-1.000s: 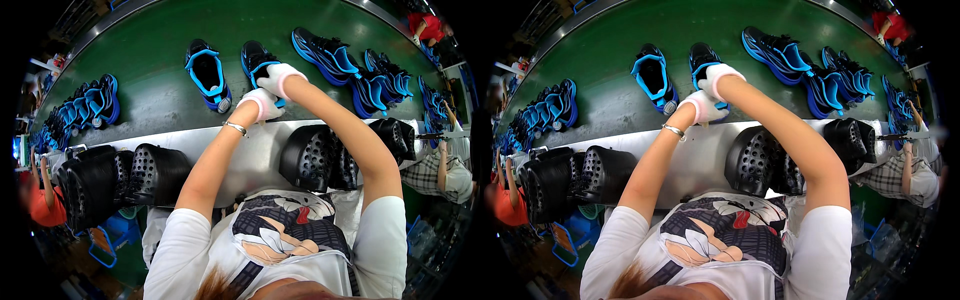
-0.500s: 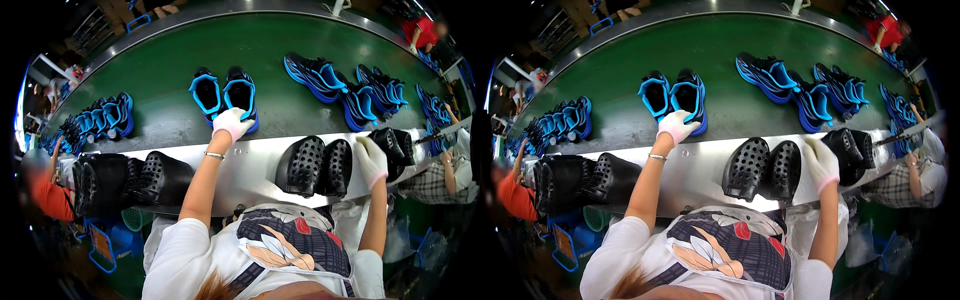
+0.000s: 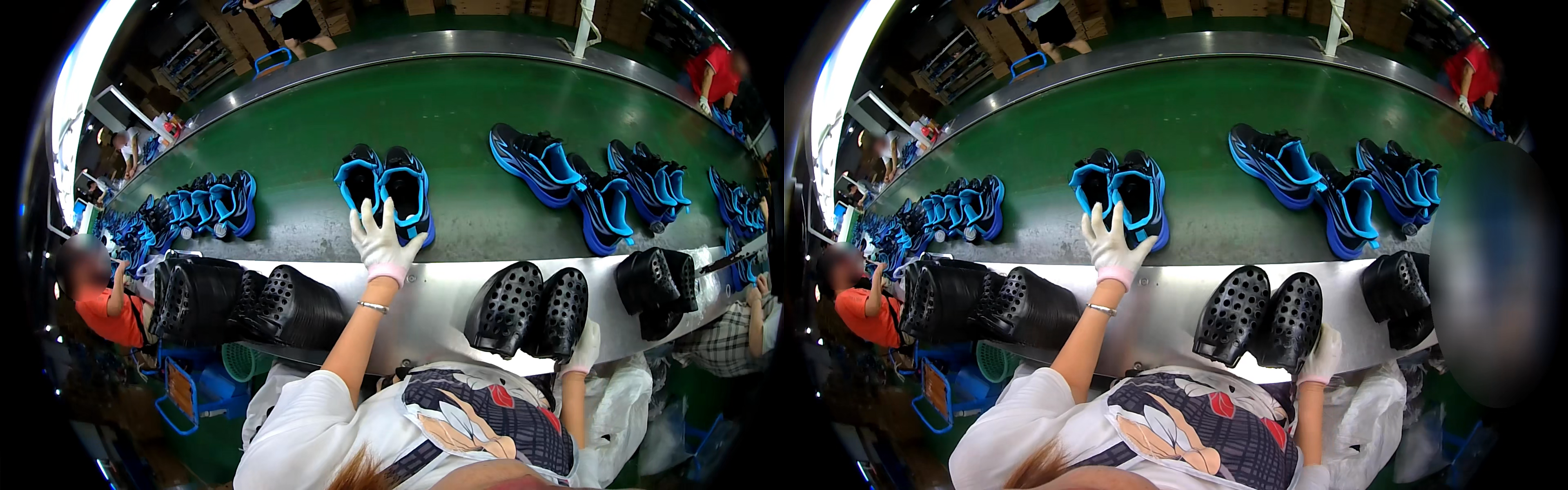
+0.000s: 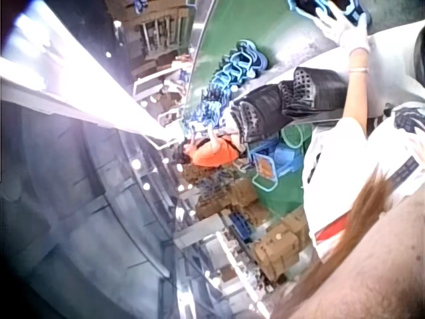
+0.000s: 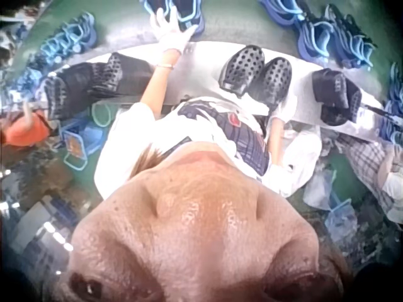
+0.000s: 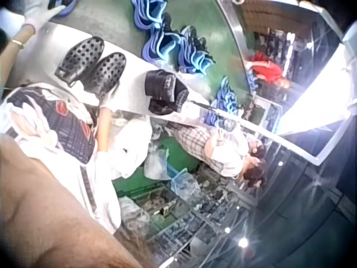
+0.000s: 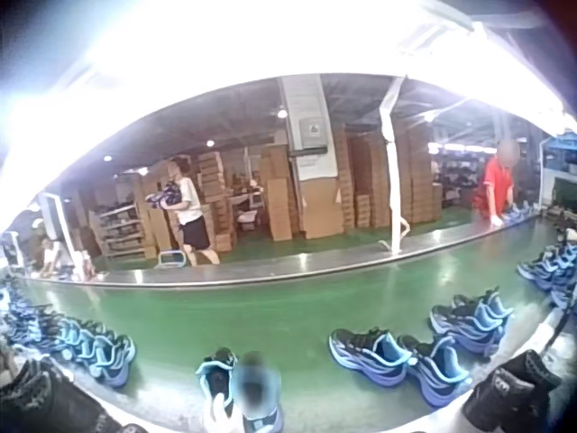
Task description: The person inserts black shoe lasts into the interior of blue and black sneakers, using their gloved hands to push and fit them into place.
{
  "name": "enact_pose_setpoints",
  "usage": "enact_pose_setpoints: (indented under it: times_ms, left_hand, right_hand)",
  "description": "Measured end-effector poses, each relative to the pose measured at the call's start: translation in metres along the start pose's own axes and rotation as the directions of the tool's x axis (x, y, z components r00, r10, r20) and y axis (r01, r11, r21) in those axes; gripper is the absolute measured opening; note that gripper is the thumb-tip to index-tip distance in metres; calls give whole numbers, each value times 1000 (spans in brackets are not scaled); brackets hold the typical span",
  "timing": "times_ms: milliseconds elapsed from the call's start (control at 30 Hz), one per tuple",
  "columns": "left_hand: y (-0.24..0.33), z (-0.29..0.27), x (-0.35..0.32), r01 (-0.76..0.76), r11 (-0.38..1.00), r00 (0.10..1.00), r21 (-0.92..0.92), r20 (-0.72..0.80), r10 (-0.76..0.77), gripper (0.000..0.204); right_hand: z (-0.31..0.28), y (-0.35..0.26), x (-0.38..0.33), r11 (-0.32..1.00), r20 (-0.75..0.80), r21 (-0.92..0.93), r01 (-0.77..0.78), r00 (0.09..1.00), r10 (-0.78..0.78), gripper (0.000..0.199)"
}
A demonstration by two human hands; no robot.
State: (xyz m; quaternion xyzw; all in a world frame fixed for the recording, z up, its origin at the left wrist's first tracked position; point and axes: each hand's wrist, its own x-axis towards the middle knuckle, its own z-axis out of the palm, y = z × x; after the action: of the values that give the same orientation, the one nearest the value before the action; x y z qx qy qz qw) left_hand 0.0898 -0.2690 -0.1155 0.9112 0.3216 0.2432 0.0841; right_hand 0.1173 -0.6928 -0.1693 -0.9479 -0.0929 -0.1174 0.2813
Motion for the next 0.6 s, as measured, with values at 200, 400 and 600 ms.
enact_pose_setpoints:
  times_ms: [200,400,600]
  left_hand:
    - [0,21,17,53,998,999,-39,5,-53,81]
    - [-13,36,43,45,997,998,-66,-32,-47,60]
    - [-24,39,74,80,997,995,-22,56,-79,57]
  right_hand:
    - [14,19,-6,964,-7,227,-137,990,143,25]
    - [4,8,-6,999,6,-21,-25,1000,25,30]
    - [4,6,-5,999,-11,-26,-29,1000,29,32]
